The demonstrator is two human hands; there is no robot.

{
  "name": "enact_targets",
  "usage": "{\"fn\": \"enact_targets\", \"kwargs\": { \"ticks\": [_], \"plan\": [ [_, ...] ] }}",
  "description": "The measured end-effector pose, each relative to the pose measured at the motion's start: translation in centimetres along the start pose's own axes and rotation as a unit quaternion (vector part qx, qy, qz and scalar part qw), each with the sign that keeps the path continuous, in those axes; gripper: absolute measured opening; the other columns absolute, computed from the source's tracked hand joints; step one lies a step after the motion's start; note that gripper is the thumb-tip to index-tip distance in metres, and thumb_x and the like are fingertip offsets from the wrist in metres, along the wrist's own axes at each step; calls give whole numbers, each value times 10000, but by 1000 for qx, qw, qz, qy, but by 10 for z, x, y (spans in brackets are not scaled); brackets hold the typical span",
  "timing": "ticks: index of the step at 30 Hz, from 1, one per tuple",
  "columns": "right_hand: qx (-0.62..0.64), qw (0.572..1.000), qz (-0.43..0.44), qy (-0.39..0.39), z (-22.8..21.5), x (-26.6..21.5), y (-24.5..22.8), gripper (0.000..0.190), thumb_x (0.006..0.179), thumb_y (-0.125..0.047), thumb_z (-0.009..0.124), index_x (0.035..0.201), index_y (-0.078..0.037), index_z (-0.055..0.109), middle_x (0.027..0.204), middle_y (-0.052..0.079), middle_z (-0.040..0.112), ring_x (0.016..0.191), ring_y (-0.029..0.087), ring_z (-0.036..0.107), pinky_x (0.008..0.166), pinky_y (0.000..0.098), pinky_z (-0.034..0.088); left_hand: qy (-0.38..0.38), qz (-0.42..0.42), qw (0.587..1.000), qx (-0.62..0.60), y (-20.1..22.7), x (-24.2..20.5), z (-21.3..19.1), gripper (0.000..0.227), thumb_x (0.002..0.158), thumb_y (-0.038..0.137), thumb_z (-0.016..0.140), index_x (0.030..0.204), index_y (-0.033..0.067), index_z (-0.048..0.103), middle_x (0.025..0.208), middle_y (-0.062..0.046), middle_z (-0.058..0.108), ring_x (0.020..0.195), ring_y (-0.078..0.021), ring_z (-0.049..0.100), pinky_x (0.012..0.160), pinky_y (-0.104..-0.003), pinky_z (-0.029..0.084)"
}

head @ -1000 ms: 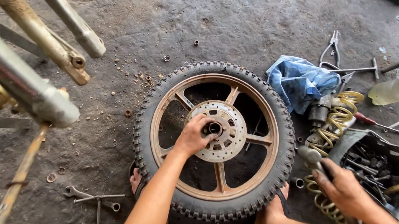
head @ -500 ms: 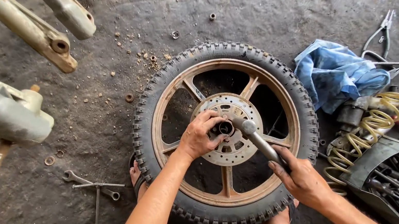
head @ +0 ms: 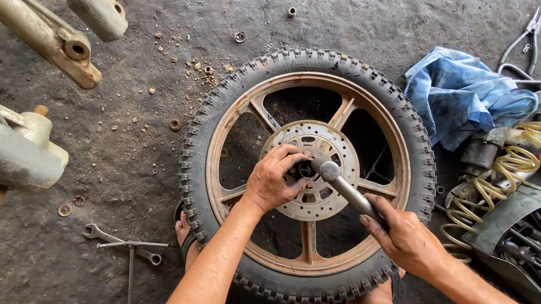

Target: The person sits on the workshop floor with a motorcycle wheel and fits a metal bearing/bushing into the wheel hub, tapping it into place with a hammer and a metal rod. They then flip the wheel over and continue driving the component into the hub from the other side.

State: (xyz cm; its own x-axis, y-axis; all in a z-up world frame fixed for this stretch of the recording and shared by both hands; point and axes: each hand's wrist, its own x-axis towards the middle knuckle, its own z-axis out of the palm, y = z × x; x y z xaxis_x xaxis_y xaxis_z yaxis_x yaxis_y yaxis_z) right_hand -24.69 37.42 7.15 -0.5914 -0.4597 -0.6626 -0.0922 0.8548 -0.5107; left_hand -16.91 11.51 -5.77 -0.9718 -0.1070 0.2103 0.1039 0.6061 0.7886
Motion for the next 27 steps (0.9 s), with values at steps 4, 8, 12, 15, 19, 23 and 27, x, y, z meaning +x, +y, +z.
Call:
{"fn": "enact_targets", "kwargs": {
  "ticks": [4, 8, 12, 15, 19, 23, 27],
  "plan": [
    [-18, 995, -93, 32, 1, 2, 6, 449, 943, -290, 631, 1343, -101, 549, 685, 223, 706, 645, 399, 726, 586, 491, 518, 2, 3, 1000, 2, 1, 2, 0, 487, 710, 158, 849, 1168, 103, 691, 1197, -82, 657, 1139, -285, 662, 1012, -386, 555],
    [-17, 999, -28, 3, 1, 0, 2, 502, 942, -303, 614, 1410, -134, 546, 673, 222, 707, 585, 394, 738, 590, 484, 535, 3, 6, 1000, 7, 0, -1, 1, 491, 710, 157, 847, 1171, 102, 685, 1206, -81, 653, 1146, -285, 656, 1021, -388, 551],
    [-30, 994, -97, 35, -1, 1, 1, 450, 947, -296, 633, 1334, -80, 552, 642, 222, 700, 582, 390, 717, 553, 493, 515, 3, 2, 1000, 9, 2, 1, 0, 500, 696, 159, 854, 1164, 104, 688, 1203, -84, 653, 1146, -288, 653, 1014, -391, 547],
    [-8, 1000, 11, -13, -2, 3, 0, 521, 971, -352, 616, 1446, -162, 519, 634, 208, 709, 508, 390, 734, 541, 495, 534, 2, -9, 1000, 3, 2, 1, 1, 485, 715, 165, 857, 1167, 114, 689, 1191, -71, 653, 1139, -274, 659, 1013, -382, 553],
    [-52, 997, -54, 18, 2, 8, 10, 431, 967, -329, 605, 1336, -116, 543, 698, 221, 719, 646, 396, 747, 588, 515, 527, 4, 0, 1000, 12, 1, 1, 2, 510, 690, 155, 861, 1167, 113, 685, 1184, -72, 647, 1136, -279, 654, 1018, -389, 550],
    [-41, 996, -64, 37, 4, 7, 10, 438, 965, -315, 605, 1353, -123, 537, 707, 250, 711, 680, 425, 735, 614, 516, 524, -1, 0, 1000, 6, 5, 1, -2, 515, 694, 137, 857, 1178, 119, 683, 1189, -66, 650, 1138, -275, 656, 1017, -384, 554],
    [-31, 996, -77, 37, 1, 6, 9, 443, 955, -305, 615, 1349, -116, 542, 738, 252, 719, 715, 445, 724, 620, 520, 519, -1, -10, 1000, 6, 6, 2, -1, 532, 665, 142, 865, 1166, 118, 687, 1180, -69, 650, 1131, -281, 652, 1008, -386, 552]
  ]
}}
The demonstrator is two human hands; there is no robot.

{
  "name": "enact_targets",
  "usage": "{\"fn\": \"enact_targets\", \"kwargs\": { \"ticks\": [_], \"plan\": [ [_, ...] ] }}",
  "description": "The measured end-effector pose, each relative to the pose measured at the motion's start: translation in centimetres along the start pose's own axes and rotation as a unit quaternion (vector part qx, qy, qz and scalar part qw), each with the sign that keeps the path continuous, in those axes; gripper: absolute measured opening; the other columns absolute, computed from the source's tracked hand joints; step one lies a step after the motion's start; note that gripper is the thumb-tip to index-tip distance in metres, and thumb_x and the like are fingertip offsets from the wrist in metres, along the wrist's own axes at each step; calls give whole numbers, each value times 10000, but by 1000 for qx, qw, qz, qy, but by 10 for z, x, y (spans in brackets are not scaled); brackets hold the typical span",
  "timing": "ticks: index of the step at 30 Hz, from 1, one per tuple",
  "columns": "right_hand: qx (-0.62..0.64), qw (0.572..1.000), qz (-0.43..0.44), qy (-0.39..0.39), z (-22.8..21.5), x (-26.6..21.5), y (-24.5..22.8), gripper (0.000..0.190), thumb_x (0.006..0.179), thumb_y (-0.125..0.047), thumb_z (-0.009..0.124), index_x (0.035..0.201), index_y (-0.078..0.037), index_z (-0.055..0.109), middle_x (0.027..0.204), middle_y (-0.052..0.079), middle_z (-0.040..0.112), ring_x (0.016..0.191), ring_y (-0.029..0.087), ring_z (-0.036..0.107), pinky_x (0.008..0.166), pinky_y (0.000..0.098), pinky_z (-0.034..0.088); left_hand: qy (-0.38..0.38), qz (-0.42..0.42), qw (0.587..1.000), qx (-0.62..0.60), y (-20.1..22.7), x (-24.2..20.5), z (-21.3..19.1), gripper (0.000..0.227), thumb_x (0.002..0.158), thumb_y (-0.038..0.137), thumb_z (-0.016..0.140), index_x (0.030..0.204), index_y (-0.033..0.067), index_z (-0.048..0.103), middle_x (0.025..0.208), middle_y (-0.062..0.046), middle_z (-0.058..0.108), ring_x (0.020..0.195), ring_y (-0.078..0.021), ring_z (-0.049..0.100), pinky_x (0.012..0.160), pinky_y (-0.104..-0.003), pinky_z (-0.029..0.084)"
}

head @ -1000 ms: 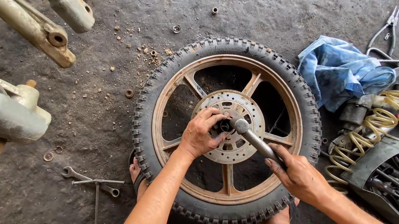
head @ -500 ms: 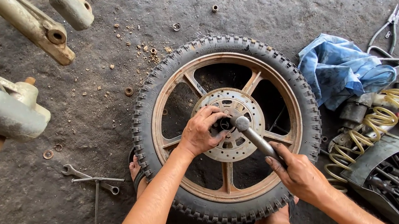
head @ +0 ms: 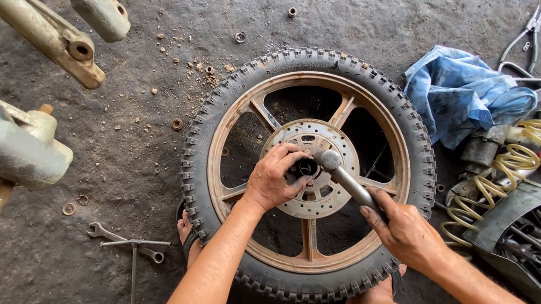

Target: The person sits on the workshop floor with a motorcycle wheel and fits a metal bearing/bushing into the wheel hub, tapping it into place with a hammer and a metal rod. They then flip the wheel over and continue driving the component into the hub from the other side.

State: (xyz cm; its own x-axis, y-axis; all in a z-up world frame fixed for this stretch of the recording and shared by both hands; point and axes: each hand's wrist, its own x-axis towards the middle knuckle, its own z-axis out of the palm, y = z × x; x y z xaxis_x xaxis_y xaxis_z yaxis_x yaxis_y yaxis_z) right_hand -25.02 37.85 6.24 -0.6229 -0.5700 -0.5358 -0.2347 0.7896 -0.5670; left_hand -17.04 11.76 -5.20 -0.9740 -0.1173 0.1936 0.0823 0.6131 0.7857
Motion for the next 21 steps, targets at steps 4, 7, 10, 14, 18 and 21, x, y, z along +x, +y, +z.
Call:
{"fn": "enact_targets", "kwargs": {
  "ticks": [4, 7, 10, 14, 18, 21],
  "plan": [
    [-9, 1000, -15, 18, 3, 1, 6, 442, 955, -302, 618, 1349, -115, 549, 747, 259, 710, 730, 459, 716, 626, 516, 517, 5, 0, 1000, -7, -1, -1, 0, 524, 680, 143, 866, 1173, 120, 689, 1190, -62, 653, 1143, -274, 655, 1014, -383, 553],
    [-4, 1000, -16, 21, 2, 0, 4, 435, 954, -307, 617, 1338, -111, 555, 752, 256, 717, 731, 455, 723, 623, 514, 524, 3, 2, 1000, -6, -1, 0, 0, 527, 678, 146, 866, 1175, 120, 691, 1191, -64, 653, 1141, -274, 656, 1013, -383, 554],
    [-2, 1000, -1, 14, 3, -1, 4, 424, 957, -314, 607, 1327, -113, 559, 722, 257, 708, 709, 449, 727, 615, 521, 521, 4, 1, 1000, -5, -1, -1, 0, 530, 678, 143, 862, 1179, 122, 694, 1198, -65, 654, 1141, -275, 658, 1014, -382, 554],
    [-6, 1000, 2, -2, 0, -2, 1, 433, 954, -324, 608, 1333, -120, 560, 662, 246, 699, 657, 435, 729, 589, 523, 517, 0, 2, 1000, 6, -2, -1, 2, 534, 675, 151, 871, 1177, 122, 692, 1186, -68, 649, 1133, -279, 655, 1009, -385, 551],
    [0, 1000, 4, 6, 3, -3, 2, 440, 945, -329, 602, 1324, -111, 561, 635, 228, 691, 585, 399, 730, 556, 514, 515, -2, -11, 1000, -5, 0, 0, 0, 516, 694, 145, 867, 1180, 130, 694, 1190, -58, 655, 1143, -265, 663, 1014, -372, 560],
    [-24, 999, 36, -30, -1, -4, -2, 439, 959, -344, 597, 1330, -112, 558, 623, 218, 699, 558, 379, 726, 553, 506, 514, -2, -5, 1000, 0, 0, 1, -2, 531, 687, 137, 871, 1189, 126, 699, 1192, -65, 650, 1140, -269, 659, 1012, -373, 556]
  ]
}}
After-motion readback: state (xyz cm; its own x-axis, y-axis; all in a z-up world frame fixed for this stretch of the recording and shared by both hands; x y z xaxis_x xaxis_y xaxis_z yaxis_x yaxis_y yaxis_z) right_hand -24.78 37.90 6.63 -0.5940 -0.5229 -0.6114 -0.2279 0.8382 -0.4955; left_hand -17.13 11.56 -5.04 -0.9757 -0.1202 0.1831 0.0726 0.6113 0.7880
